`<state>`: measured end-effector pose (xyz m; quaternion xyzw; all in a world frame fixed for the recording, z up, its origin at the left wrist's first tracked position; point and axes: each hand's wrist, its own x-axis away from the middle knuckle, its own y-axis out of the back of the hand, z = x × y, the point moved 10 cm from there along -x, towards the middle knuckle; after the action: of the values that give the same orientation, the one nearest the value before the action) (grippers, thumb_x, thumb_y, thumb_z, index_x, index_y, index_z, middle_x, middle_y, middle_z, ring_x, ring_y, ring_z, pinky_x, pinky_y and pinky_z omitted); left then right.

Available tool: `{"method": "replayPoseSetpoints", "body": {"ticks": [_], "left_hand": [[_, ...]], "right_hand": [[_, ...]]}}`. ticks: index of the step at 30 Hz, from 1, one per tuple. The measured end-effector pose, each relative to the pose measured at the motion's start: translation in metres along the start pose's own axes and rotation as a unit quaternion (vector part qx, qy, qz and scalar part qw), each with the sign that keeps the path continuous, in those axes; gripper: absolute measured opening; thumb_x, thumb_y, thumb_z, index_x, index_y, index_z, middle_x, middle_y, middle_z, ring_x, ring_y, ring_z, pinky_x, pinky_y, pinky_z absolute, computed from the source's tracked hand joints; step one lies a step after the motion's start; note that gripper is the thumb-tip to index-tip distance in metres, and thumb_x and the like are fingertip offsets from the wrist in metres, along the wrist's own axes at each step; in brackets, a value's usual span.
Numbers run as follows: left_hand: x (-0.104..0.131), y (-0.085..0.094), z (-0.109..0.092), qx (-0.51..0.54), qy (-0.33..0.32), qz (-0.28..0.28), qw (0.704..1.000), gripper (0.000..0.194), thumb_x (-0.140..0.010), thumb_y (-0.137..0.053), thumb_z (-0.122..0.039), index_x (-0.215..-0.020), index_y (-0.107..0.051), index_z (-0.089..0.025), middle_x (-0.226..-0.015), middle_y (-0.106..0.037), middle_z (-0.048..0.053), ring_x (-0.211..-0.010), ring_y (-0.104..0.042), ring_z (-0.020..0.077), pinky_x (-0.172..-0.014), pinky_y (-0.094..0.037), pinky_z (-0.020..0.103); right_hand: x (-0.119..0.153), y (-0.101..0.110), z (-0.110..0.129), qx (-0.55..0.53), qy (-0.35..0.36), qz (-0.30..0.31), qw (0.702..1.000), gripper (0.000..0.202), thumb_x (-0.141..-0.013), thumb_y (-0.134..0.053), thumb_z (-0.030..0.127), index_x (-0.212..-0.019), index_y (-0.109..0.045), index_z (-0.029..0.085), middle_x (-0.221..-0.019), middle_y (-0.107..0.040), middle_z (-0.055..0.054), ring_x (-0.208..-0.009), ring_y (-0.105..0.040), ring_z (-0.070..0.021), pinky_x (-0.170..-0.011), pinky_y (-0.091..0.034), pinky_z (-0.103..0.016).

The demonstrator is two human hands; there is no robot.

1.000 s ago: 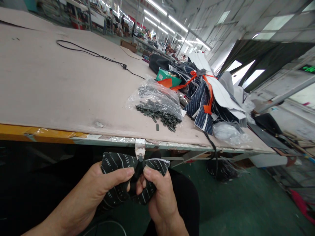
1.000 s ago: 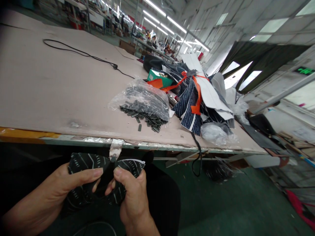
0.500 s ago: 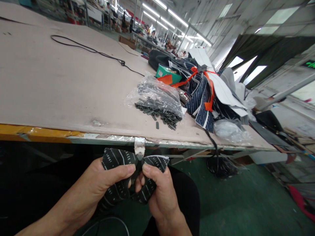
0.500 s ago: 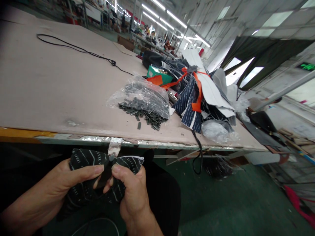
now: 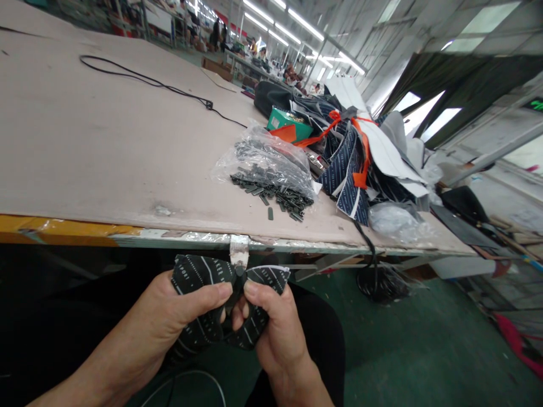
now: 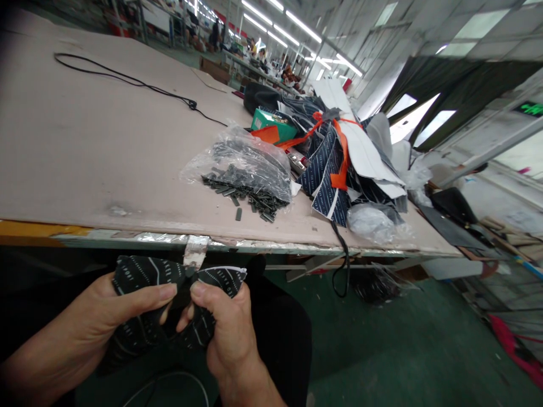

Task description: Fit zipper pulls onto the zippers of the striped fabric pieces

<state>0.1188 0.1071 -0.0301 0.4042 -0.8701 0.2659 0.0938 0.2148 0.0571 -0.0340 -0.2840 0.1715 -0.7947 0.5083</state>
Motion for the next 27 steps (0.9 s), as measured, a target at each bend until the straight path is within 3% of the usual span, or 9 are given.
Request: {"method": "replayPoseSetpoints", "body": {"ticks": [6,15,27], "left_hand": [[-0.0002,-0.0033,-0.0073,0.002,-0.02,0.005,1.0,0.02,-0.07,-0.083,-0.034,-0.056,-0.077,-0.021,-0.06,-0.077,0.001,-0.057,-0.067,0.0169,-0.06,-0.054,0.024],[-0.0004,-0.0017,-0.0089,-0.014,-0.012,-0.013,1.0,0.019,-0.068,-0.083,-0.036,-0.057,-0.077,-0.022,-0.06,-0.077,0.001,-0.056,-0.066,0.0162,-0.059,-0.053,0.023],[-0.0011,-0.0055,-0.0106,-0.012,-0.024,0.01,1.0,0.021,-0.073,-0.081,-0.036,-0.06,-0.078,-0.02,-0.062,-0.077,0.003,-0.058,-0.067,0.0168,-0.06,-0.053,0.023]], "right_hand": [[-0.0009,0.0017,-0.0011,0.002,-0.013,-0.012,1.0,0.031,-0.067,-0.079,0.036,-0.05,-0.062,0.016,-0.046,-0.057,-0.001,-0.043,-0.05,-0.0115,-0.049,-0.041,-0.024],[-0.0012,-0.0021,0.001,0.015,-0.009,0.013,1.0,0.031,-0.069,-0.076,0.036,-0.049,-0.062,0.017,-0.044,-0.056,-0.001,-0.043,-0.048,-0.0117,-0.051,-0.04,-0.025],[-0.0027,-0.0015,0.0001,0.018,-0.02,0.013,1.0,0.031,-0.07,-0.074,0.035,-0.049,-0.06,0.017,-0.045,-0.058,-0.002,-0.045,-0.051,-0.0128,-0.052,-0.042,-0.025]]}}
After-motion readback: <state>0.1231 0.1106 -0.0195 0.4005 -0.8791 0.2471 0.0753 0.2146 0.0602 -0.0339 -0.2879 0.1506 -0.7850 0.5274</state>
